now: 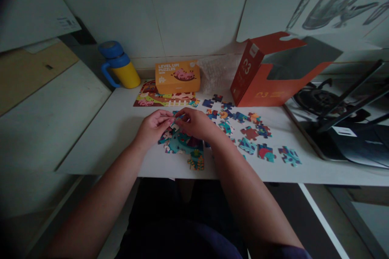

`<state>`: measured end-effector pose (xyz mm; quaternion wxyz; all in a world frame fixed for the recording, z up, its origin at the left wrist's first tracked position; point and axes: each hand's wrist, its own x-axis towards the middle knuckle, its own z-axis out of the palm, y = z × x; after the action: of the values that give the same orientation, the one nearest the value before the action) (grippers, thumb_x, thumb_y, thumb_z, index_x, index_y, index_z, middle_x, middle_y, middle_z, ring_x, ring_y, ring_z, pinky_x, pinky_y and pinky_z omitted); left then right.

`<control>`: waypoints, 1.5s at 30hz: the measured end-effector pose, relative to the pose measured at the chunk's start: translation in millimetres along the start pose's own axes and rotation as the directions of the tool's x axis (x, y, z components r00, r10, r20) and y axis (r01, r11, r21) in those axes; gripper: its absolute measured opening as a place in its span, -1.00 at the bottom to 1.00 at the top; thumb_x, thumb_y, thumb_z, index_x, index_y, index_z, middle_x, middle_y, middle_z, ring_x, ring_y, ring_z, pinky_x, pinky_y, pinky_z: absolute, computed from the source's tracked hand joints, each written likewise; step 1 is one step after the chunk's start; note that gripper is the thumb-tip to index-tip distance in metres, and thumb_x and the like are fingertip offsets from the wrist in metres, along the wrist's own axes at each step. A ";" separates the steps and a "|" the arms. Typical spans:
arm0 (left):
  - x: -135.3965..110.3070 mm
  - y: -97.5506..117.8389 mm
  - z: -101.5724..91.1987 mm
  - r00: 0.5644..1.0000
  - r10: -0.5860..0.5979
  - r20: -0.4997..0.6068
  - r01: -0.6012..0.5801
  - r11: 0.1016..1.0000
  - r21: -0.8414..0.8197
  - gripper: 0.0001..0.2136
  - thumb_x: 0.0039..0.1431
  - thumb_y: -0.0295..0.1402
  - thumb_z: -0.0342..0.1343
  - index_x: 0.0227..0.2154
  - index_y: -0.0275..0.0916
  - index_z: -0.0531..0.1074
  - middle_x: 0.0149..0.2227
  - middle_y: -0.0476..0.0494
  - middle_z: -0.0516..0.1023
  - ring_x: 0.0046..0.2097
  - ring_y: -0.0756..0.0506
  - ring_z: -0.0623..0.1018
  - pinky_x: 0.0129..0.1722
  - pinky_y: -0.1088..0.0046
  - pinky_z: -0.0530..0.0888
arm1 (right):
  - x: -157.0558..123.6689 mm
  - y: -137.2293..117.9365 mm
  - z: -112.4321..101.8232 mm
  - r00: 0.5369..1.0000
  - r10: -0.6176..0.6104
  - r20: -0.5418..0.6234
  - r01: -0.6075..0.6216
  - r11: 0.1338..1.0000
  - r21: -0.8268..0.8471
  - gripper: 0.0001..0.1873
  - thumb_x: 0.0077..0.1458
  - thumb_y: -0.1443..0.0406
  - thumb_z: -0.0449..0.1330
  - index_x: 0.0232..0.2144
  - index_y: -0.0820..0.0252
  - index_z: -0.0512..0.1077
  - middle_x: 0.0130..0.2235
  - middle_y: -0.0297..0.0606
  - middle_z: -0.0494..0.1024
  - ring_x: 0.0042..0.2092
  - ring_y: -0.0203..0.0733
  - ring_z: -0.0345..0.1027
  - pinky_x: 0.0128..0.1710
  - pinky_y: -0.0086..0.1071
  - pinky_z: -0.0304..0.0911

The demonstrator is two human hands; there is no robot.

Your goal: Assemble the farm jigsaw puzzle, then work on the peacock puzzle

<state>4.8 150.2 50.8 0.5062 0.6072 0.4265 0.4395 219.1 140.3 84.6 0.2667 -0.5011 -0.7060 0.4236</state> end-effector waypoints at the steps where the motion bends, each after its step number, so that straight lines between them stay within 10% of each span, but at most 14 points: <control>1: -0.5 -0.6 -0.1 1.000 0.019 0.008 -0.020 1.000 0.023 -0.74 0.25 -0.18 0.34 -0.10 -0.19 0.55 -0.20 -0.16 0.71 -0.27 -0.07 0.65 -0.28 0.46 0.55 | 0.1 -0.1 0.4 1.000 -0.014 0.007 0.014 1.000 0.016 -0.72 0.36 0.16 0.22 0.04 0.09 0.50 -0.32 -0.29 0.66 -0.43 -0.27 0.48 -0.44 -0.43 0.29; 9: -10.0 7.5 -13.8 0.973 0.213 -0.087 -0.160 0.899 0.408 -0.85 0.35 -0.20 0.26 -0.15 -0.13 0.62 -0.21 -0.13 0.70 -0.25 -0.09 0.61 -0.26 0.45 0.46 | 3.8 10.5 -3.8 1.000 0.020 -0.012 -0.019 0.999 0.029 -0.82 0.33 0.22 0.20 -0.06 0.12 0.47 -0.41 -0.34 0.61 -0.45 -0.24 0.49 -0.46 -0.43 0.24; 15: -39.5 13.0 -45.5 0.976 0.167 0.142 -0.219 0.699 0.681 -0.60 0.12 -0.07 0.45 -0.04 -0.11 0.63 -0.07 -0.17 0.60 -0.03 -0.24 0.60 0.05 0.21 0.52 | 6.9 14.3 -4.9 0.998 0.024 -0.056 -0.028 0.997 -0.066 -0.86 0.32 0.25 0.21 -0.10 0.12 0.49 -0.35 -0.30 0.66 -0.39 -0.23 0.52 -0.41 -0.41 0.25; 36: -55.6 17.0 -69.8 0.929 0.067 0.363 -0.307 0.687 0.658 -0.72 0.14 -0.19 0.41 -0.14 -0.12 0.54 -0.08 -0.11 0.53 -0.10 -0.17 0.55 -0.08 0.27 0.53 | 7.0 10.7 -4.8 0.995 0.091 0.033 -0.085 0.985 -0.151 -0.88 0.31 0.31 0.22 -0.11 0.15 0.50 -0.25 -0.26 0.70 -0.40 -0.24 0.58 -0.40 -0.42 0.31; 45: -98.8 31.7 -38.3 0.898 0.046 0.437 -0.347 0.685 0.641 -0.70 0.13 -0.32 0.42 -0.11 -0.11 0.48 -0.02 -0.12 0.54 0.03 -0.20 0.56 0.08 0.23 0.51 | 9.8 18.6 -3.4 0.998 0.052 0.034 -0.047 0.987 -0.155 -0.87 0.30 0.29 0.24 -0.12 0.16 0.51 -0.27 -0.25 0.70 -0.41 -0.21 0.57 -0.39 -0.39 0.30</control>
<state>-54.6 60.3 75.9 0.2580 0.8708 0.3838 0.1668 227.3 153.1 69.7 0.2031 -0.5294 -0.7289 0.3837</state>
